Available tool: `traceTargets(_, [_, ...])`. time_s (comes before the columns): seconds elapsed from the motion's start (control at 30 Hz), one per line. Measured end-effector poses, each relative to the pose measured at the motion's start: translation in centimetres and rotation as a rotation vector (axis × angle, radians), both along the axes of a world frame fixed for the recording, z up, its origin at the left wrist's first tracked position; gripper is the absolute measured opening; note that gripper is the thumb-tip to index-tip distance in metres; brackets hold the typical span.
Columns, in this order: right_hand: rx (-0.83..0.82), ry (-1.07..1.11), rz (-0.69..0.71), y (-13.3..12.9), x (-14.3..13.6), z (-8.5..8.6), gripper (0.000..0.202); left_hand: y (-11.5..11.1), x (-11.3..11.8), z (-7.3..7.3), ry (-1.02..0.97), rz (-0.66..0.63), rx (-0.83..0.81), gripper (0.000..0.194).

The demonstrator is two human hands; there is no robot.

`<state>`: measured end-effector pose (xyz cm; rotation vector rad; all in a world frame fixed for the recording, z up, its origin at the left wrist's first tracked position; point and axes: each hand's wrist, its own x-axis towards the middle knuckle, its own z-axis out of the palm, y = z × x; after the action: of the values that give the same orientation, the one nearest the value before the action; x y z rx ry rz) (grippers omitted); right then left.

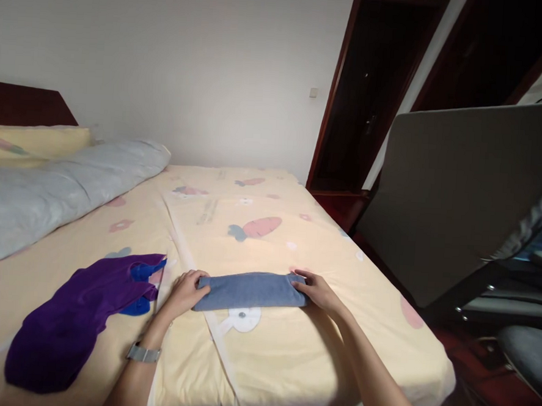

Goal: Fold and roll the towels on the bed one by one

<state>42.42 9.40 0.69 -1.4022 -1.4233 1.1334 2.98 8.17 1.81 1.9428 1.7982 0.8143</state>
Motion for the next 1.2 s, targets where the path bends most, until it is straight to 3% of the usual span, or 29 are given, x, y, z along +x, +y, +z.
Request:
traceTargets(0.17, [0.148, 0.092, 0.141, -1.3, 0.4, 1.3, 0.053, -1.4, 0.4, 0.7, -0.241, -0.039, 0.004, 0.024])
traceTargets(0.27, [0.18, 0.072, 0.152, -2.3, 0.7, 2.3, 0.058, -2.2, 0.6, 1.3, -0.398, -0.057, 0.037, 0.024])
traceTargets(0.5, [0.227, 0.006, 0.198, -5.4, 1.8, 4.6, 0.04, -4.3, -0.5, 3.2, -0.48, -0.103, -0.042, 0.024])
traceTargets(0.6, [0.207, -0.108, 0.213, -5.8, 2.3, 3.7, 0.04, -4.8, -0.6, 2.8, -0.413, -0.164, -0.093, 0.021])
traceTargets(0.77, [0.043, -0.28, 0.245, -5.5, 2.9, 1.3, 0.045, -5.0, 0.0, 1.0, -0.187, -0.243, -0.182, 0.026])
traceTargets(0.9, [0.03, -0.301, 0.231, -5.9, 3.0, 1.1, 0.049, -5.3, 1.1, 1.3, 0.007, -0.231, 0.022, 0.036])
traceTargets(1.03, [0.005, -0.335, 0.168, -6.7, 1.9, 1.1, 0.062, -6.2, 3.8, 2.0, 0.158, -0.283, 0.25, 0.036])
traceTargets(1.2, [0.087, -0.665, 0.099, -7.2, -0.4, 0.7, 0.052, -7.1, 6.0, 0.4, 0.364, -0.439, 0.15, 0.055])
